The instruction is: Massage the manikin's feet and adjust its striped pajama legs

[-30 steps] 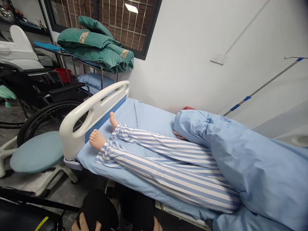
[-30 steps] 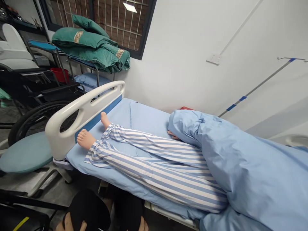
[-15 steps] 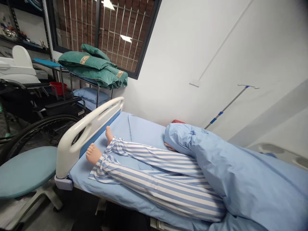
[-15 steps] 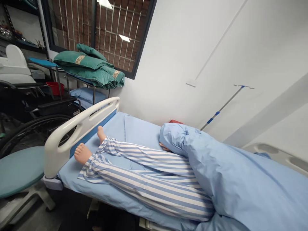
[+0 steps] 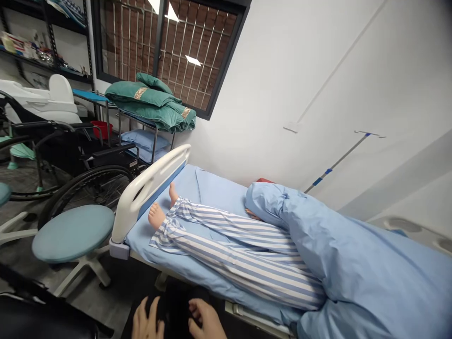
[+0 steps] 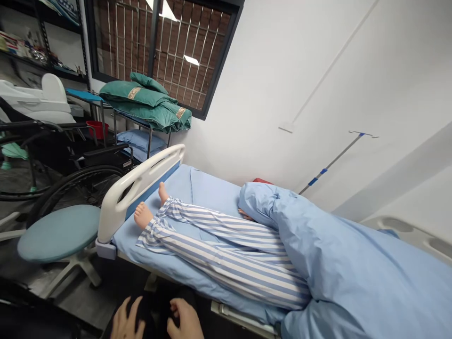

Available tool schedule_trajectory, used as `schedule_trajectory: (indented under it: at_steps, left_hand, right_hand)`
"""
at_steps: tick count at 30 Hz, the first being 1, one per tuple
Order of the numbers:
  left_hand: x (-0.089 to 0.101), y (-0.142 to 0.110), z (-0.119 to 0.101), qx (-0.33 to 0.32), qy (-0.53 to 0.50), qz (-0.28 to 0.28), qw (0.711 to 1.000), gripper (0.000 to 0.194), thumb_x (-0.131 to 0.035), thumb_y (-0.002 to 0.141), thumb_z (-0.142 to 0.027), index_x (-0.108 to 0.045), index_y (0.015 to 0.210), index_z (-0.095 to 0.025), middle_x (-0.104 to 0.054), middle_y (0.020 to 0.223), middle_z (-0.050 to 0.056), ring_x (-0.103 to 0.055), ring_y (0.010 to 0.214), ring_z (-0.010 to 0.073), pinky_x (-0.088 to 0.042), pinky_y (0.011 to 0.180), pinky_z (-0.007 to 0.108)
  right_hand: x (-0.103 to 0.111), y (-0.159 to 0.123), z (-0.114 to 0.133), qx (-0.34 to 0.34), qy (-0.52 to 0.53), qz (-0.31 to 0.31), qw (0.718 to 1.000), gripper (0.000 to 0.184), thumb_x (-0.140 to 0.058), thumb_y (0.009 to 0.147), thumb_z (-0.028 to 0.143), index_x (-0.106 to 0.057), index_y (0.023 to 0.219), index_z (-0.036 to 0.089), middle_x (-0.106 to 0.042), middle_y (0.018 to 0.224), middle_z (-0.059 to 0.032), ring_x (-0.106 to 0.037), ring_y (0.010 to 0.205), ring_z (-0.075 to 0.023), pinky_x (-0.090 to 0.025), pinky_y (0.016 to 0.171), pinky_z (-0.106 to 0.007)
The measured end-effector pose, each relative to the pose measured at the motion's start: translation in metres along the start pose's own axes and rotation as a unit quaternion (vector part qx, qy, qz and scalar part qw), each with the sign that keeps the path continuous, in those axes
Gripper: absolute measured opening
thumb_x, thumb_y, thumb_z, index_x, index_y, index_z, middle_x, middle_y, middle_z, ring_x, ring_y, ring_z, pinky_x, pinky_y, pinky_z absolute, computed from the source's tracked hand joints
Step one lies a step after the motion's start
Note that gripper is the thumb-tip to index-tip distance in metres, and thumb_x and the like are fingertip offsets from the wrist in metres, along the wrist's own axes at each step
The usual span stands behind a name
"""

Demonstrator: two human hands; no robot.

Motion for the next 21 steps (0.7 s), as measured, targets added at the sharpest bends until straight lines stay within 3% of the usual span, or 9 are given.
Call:
schedule_trajectory:
  at_steps: [3, 5, 9, 12, 15, 17, 19, 21]
  left_hand:
    - [0.011, 0.042, -0.056, -0.075, -0.087, 0.01, 0.993, 0.034, -0.04, 0.083, -0.02, -0.061, 0.11, -0.018, -0.051, 0.124, 0.012, -0.045, 0.118, 0.0247, -0.042, 0.097, 0.04]
    - [0.023, 0.077, -0.092, -0.092, -0.135, 0.001, 0.987, 0.034, -0.038, 0.084, -0.016, -0.059, 0.11, -0.017, -0.052, 0.121, 0.012, -0.047, 0.116, 0.0235, -0.042, 0.098, 0.041]
    - [0.042, 0.145, -0.131, -0.084, -0.217, -0.033, 0.972, 0.034, -0.035, 0.081, -0.01, -0.055, 0.108, -0.015, -0.053, 0.117, 0.012, -0.049, 0.113, 0.0223, -0.041, 0.098, 0.04]
    - [0.044, 0.191, -0.137, -0.069, -0.246, -0.054, 0.965, 0.032, -0.037, 0.079, -0.01, -0.053, 0.107, -0.015, -0.055, 0.113, 0.012, -0.05, 0.11, 0.0225, -0.04, 0.099, 0.041]
    - [0.036, 0.235, -0.138, -0.051, -0.263, -0.068, 0.961, 0.038, -0.04, 0.076, -0.009, -0.05, 0.112, -0.018, -0.054, 0.116, 0.01, -0.048, 0.113, 0.0225, -0.036, 0.102, 0.042]
    - [0.028, 0.265, -0.134, 0.01, -0.317, -0.074, 0.945, 0.041, -0.044, 0.075, -0.01, -0.049, 0.114, -0.02, -0.053, 0.12, 0.01, -0.047, 0.115, 0.0228, -0.034, 0.104, 0.042]
    - [0.019, 0.291, -0.123, 0.118, -0.415, -0.084, 0.898, 0.036, -0.051, 0.074, -0.012, -0.051, 0.109, -0.022, -0.054, 0.12, 0.009, -0.048, 0.116, 0.0236, -0.035, 0.104, 0.04]
    - [0.01, 0.307, -0.11, 0.212, -0.502, -0.091, 0.833, 0.024, -0.053, 0.077, -0.017, -0.053, 0.101, -0.023, -0.058, 0.113, 0.009, -0.051, 0.113, 0.025, -0.042, 0.096, 0.039]
  right_hand:
    - [0.027, 0.035, 0.048, 0.077, 0.065, 0.011, 0.995, 0.033, -0.048, 0.073, 0.015, -0.062, 0.103, 0.019, -0.066, 0.089, -0.003, -0.06, 0.077, -0.015, -0.047, 0.07, -0.025]
    - [0.046, 0.064, 0.074, 0.107, 0.085, -0.004, 0.991, 0.032, -0.047, 0.073, 0.014, -0.062, 0.101, 0.017, -0.067, 0.087, -0.0032, -0.06, 0.077, -0.0143, -0.046, 0.07, -0.024]
    - [0.07, 0.137, 0.095, 0.12, 0.097, -0.053, 0.987, 0.034, -0.048, 0.072, 0.013, -0.06, 0.104, 0.014, -0.067, 0.091, -0.005, -0.06, 0.082, -0.0144, -0.047, 0.073, -0.025]
    - [0.073, 0.198, 0.096, 0.119, 0.081, -0.067, 0.987, 0.042, -0.052, 0.073, 0.018, -0.054, 0.114, 0.011, -0.065, 0.104, -0.0093, -0.06, 0.093, -0.0184, -0.047, 0.081, -0.031]
    - [0.071, 0.258, 0.101, 0.134, 0.078, -0.061, 0.986, 0.058, -0.052, 0.077, 0.027, -0.038, 0.131, 0.012, -0.058, 0.121, -0.013, -0.055, 0.109, -0.0229, -0.043, 0.092, -0.038]
    - [0.072, 0.296, 0.109, 0.147, 0.071, -0.062, 0.985, 0.064, -0.049, 0.079, 0.029, -0.028, 0.138, 0.012, -0.052, 0.129, -0.0146, -0.051, 0.116, -0.0241, -0.04, 0.098, -0.041]
    - [0.074, 0.331, 0.118, 0.169, 0.049, -0.064, 0.982, 0.067, -0.048, 0.079, 0.028, -0.024, 0.139, 0.011, -0.046, 0.134, -0.0166, -0.047, 0.121, -0.0248, -0.037, 0.101, -0.041]
    - [0.075, 0.362, 0.126, 0.191, 0.016, -0.062, 0.98, 0.072, -0.05, 0.076, 0.026, -0.021, 0.14, 0.007, -0.04, 0.139, -0.0189, -0.041, 0.126, -0.0252, -0.035, 0.103, -0.039]
Point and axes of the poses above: each hand's wrist, its own y-axis towards the middle knuckle, its own x-axis out of the back of the hand, z = x × y, the point moved 5 cm from there along y, towards the middle knuckle
